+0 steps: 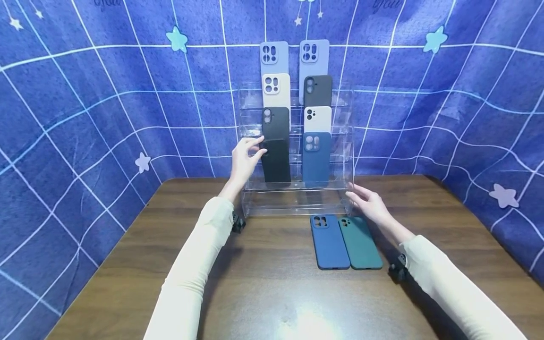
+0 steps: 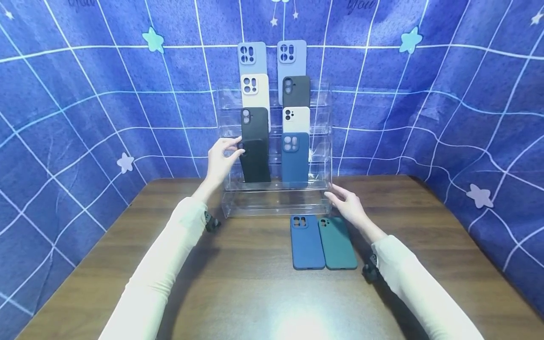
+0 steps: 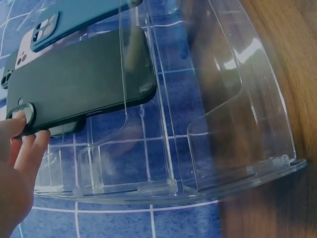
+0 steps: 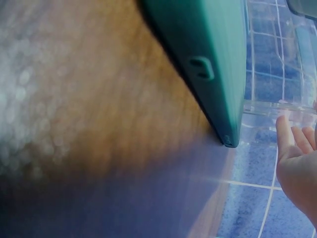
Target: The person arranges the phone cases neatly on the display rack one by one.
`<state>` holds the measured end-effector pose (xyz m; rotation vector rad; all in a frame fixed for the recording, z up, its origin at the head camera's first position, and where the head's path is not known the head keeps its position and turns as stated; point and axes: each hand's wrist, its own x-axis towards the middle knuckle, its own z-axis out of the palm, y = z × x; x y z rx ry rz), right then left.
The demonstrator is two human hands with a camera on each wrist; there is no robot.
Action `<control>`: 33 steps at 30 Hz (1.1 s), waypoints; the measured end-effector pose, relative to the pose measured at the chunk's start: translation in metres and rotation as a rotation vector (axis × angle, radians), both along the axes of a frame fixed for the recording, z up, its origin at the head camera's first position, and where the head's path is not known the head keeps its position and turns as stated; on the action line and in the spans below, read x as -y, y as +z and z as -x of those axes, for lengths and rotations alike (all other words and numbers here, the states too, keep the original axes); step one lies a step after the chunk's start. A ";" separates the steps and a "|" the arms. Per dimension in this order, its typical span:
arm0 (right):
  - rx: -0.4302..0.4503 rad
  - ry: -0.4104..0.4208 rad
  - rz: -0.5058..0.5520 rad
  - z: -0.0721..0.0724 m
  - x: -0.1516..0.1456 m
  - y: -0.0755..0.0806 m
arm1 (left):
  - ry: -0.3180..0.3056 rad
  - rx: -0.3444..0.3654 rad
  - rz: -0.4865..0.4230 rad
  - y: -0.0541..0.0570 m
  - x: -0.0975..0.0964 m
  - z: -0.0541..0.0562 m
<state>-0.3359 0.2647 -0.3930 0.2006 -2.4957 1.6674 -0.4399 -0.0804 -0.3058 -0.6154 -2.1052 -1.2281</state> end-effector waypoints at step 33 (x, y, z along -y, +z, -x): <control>0.014 0.024 -0.207 -0.007 -0.018 -0.010 | 0.007 0.325 -0.047 -0.063 0.058 -0.018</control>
